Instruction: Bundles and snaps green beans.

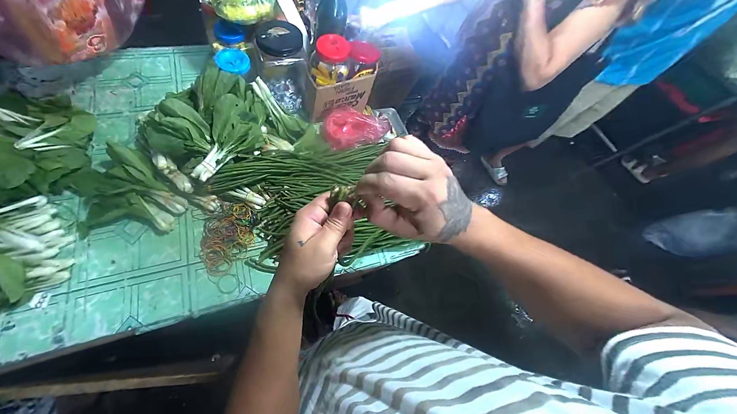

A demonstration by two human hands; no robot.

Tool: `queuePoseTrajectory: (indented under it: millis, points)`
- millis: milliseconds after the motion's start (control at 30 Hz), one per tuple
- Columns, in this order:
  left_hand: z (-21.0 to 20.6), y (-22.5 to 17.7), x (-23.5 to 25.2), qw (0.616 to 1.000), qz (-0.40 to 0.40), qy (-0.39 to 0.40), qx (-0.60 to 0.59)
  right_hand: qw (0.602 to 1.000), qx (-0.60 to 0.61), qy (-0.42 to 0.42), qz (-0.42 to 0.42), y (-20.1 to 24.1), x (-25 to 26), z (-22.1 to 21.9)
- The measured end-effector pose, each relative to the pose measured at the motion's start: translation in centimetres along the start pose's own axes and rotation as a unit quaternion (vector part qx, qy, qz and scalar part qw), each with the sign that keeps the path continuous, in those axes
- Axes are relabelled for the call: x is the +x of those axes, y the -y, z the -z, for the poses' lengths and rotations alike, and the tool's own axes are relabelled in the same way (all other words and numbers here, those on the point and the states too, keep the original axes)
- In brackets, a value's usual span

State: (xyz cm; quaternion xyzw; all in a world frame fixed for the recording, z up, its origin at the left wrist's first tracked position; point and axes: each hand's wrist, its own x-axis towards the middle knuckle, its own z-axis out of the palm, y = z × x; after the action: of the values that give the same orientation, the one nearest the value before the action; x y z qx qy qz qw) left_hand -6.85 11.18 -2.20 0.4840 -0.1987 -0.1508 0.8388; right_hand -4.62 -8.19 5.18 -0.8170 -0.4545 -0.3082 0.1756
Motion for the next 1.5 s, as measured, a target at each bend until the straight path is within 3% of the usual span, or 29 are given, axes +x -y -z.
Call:
queuePoseTrajectory:
  millis: [100, 200, 300, 367, 433, 500, 600, 667, 733, 1167, 1300, 1400, 1500]
  points:
    - [-0.2, 0.1, 0.3, 1.0, 0.009, 0.004, 0.02, 0.984, 0.113, 0.016, -0.138, 0.3, -0.9, -0.5]
    - [-0.5, 0.5, 0.6, 0.999, 0.013, 0.017, 0.041, 0.915, 0.247, 0.022, -0.318, 0.2, -2.4, -0.7]
    - [-0.1, 0.3, 0.5, 0.999, 0.003, 0.036, 0.029, 0.868, 0.25, 0.004, -0.429, -1.5, -4.6, 0.2]
    - [0.3, -0.1, 0.7, 0.999, -0.003, 0.032, 0.02, 0.86, 0.272, 0.079, -0.424, -1.9, -6.5, 1.2]
    - [0.7, -0.1, 1.0, 1.0, -0.003, 0.024, 0.017, 0.84, 0.34, 0.207, -0.369, -1.4, -8.6, 1.2]
    - [0.8, -0.1, 1.5, 0.999, -0.004, 0.027, 0.022, 0.868, 0.328, 0.252, -0.273, -0.7, -9.3, 1.1]
    - [0.3, 0.2, 2.3, 0.999, -0.006, 0.037, 0.033, 0.925, 0.274, 0.081, -0.249, -0.2, -7.5, 1.4]
    - [-0.4, 0.4, 2.9, 0.998, -0.006, 0.043, 0.042, 0.929, 0.252, -0.014, -0.271, 0.1, -5.4, 1.8]
    - [-1.2, 0.5, 3.4, 0.997, -0.006, 0.056, 0.052, 0.93, 0.232, -0.049, -0.281, 0.1, -4.1, 1.9]
    - [-2.0, 1.0, 4.1, 0.966, -0.05, 0.114, 0.226, 0.911, 0.289, -0.109, -0.274, -1.0, -4.0, 1.1]
    - [-2.0, 1.0, 4.2, 0.976, -0.081, 0.102, 0.176, 0.869, 0.367, -0.121, -0.309, -1.5, -5.0, 2.0]
    - [-1.8, 0.7, 4.3, 0.981, -0.098, 0.099, 0.132, 0.889, 0.261, -0.119, -0.357, -3.4, -6.9, 2.0]
    - [-1.7, 0.6, 4.5, 0.977, -0.113, 0.106, 0.146, 0.899, 0.141, -0.039, -0.413, -5.1, -8.6, 2.1]
